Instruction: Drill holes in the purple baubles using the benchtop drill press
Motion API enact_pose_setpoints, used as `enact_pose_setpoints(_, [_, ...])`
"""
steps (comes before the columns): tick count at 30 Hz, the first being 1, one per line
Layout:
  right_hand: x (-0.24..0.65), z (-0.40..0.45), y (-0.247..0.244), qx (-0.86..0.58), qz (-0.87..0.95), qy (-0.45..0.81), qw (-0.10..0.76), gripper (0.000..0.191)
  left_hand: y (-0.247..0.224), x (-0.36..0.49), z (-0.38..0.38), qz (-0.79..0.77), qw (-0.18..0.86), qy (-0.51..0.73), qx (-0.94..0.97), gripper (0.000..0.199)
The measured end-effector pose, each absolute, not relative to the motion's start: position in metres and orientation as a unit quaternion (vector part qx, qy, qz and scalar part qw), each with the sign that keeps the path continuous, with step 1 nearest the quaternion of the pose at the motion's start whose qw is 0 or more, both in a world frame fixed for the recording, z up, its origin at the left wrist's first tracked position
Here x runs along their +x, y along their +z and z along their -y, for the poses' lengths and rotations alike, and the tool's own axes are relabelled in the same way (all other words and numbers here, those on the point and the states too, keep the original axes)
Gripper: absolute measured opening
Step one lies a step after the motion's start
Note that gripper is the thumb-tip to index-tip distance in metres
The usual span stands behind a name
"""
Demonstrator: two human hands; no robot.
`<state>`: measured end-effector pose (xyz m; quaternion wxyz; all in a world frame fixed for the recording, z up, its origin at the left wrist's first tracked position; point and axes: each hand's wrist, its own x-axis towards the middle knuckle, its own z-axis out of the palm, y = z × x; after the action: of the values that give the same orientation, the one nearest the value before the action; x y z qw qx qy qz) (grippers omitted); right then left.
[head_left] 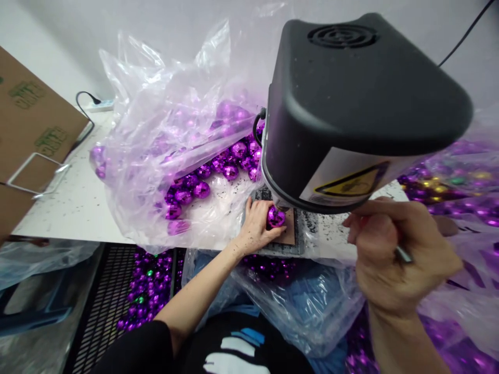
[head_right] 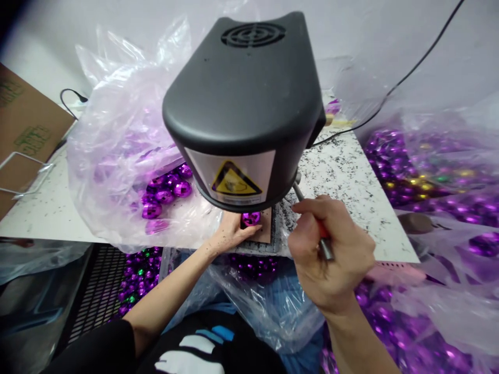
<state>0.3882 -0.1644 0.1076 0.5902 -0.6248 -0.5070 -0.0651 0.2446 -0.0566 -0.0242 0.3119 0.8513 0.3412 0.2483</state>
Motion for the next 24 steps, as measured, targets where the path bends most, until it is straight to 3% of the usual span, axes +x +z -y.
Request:
enact_pose_setpoints(16, [0.385,0.144,0.061,-0.5,0.498,-0.132,0.696,0.02,-0.02,0.245,0.058,-0.339,0.335,0.247,0.844,0.034])
enact_pose_setpoints(24, [0.395,0.145,0.034,-0.508,0.527,-0.146,0.666,0.016,-0.022,0.245,0.058,-0.335,0.33,0.259,0.844,0.037])
